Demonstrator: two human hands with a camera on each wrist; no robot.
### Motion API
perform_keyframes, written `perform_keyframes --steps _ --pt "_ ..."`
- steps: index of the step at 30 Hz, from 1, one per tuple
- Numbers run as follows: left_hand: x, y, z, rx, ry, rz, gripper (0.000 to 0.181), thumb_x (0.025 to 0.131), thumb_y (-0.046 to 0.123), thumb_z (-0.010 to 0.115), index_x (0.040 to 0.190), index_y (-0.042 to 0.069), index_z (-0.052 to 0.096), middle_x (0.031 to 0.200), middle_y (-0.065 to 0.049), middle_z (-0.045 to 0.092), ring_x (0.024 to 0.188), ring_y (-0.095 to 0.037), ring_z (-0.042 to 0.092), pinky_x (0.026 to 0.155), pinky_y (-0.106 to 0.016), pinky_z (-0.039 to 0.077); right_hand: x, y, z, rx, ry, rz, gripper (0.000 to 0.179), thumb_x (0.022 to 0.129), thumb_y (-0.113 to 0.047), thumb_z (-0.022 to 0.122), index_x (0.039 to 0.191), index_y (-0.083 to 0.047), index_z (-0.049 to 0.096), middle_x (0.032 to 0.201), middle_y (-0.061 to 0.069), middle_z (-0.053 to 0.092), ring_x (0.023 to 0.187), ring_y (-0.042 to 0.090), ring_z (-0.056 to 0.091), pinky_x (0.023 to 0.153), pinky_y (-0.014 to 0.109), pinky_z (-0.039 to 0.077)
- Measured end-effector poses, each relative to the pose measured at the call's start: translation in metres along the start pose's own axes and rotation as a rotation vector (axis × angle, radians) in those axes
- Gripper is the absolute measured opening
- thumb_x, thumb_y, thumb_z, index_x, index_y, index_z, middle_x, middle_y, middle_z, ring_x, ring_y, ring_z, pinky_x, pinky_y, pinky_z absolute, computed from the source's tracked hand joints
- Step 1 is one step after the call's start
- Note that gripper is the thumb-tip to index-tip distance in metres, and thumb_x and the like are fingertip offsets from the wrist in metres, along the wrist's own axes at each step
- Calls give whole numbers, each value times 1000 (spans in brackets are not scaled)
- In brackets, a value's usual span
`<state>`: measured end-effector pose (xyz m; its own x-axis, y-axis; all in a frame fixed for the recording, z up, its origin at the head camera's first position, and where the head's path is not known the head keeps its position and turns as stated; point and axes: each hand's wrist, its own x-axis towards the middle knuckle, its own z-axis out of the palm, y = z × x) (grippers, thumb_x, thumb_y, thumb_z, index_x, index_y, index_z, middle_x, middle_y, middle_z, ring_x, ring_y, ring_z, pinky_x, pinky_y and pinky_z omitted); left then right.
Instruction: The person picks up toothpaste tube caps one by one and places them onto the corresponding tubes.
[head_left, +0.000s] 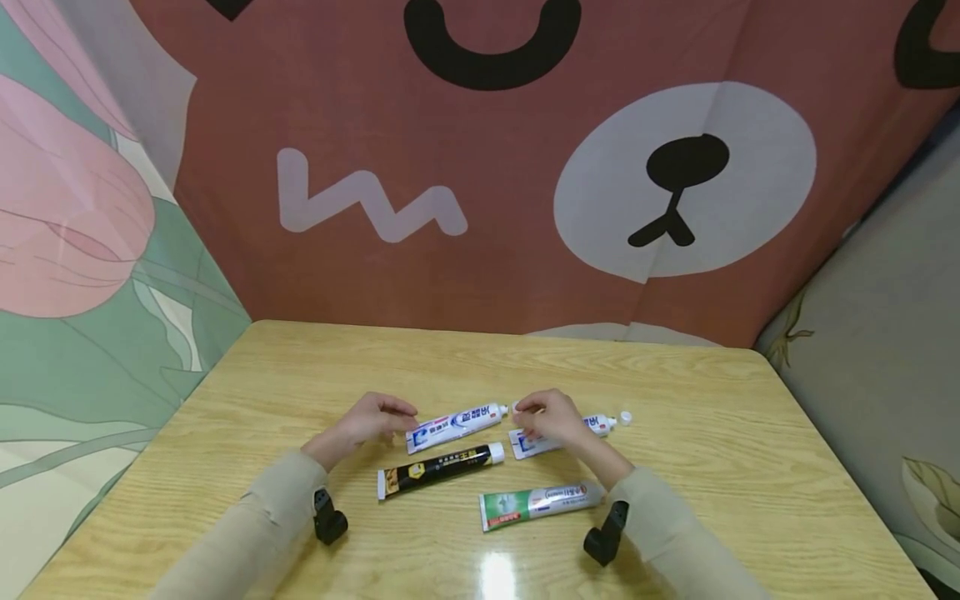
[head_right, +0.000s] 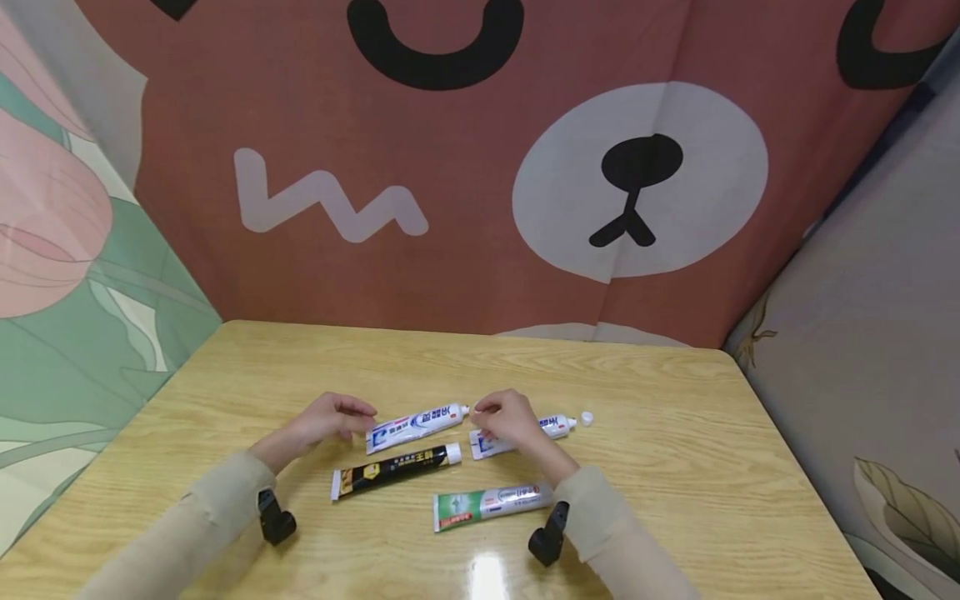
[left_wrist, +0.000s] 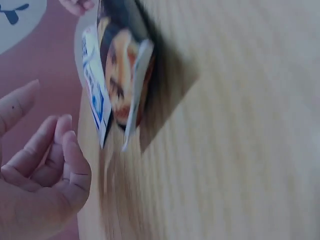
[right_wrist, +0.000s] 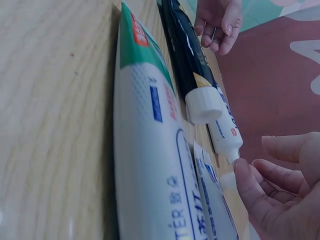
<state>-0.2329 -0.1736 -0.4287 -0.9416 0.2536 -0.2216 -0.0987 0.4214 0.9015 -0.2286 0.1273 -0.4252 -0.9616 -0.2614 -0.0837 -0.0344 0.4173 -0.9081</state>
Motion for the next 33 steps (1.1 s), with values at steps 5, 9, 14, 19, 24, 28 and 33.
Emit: perform_keyframes --steps 5,9,14,19,24,28,33 --pt "15 2 -2 59 -43 2 27 78 9 70 102 -4 66 92 -6 66 71 -14 54 58 -29 44 2 2 -5 4 13 -10 24 82 -3 63 101 11 60 78 11 60 65 28 63 59 35 53" --pt "29 3 1 103 -100 14 26 78 10 70 100 -2 67 97 -7 66 75 -14 52 60 -28 42 5 4 -7 -1 30 6 23 83 -4 63 101 10 61 79 11 60 66 29 63 59 35 53" --pt "45 4 3 182 -123 22 22 76 13 73 95 2 70 99 -7 66 84 -14 54 68 -29 43 8 5 -9 -17 43 33 23 82 -4 64 101 9 62 80 11 59 65 27 62 59 34 53" --pt "52 7 7 228 -152 28 20 74 14 75 90 3 72 93 -5 67 84 -14 57 73 -30 46 11 5 -11 -16 57 35 24 81 -2 64 102 11 61 80 13 60 64 25 62 59 33 53" --pt "52 11 13 295 -202 43 21 69 15 79 85 4 73 84 -3 68 74 -12 60 68 -27 48 12 5 -10 7 64 46 26 81 -1 64 103 12 59 80 14 59 66 28 63 60 33 53" --pt "53 14 19 361 -206 31 23 64 16 82 83 6 73 77 -1 68 68 -12 60 65 -26 48 13 6 -11 5 68 49 27 81 -1 64 104 12 59 81 15 59 66 28 63 60 33 53" --pt "52 16 25 398 -188 -8 20 64 12 82 79 7 71 71 0 66 66 -13 58 62 -25 46 14 6 -10 -4 62 30 27 81 -1 64 104 12 59 79 14 60 66 27 63 61 34 53"
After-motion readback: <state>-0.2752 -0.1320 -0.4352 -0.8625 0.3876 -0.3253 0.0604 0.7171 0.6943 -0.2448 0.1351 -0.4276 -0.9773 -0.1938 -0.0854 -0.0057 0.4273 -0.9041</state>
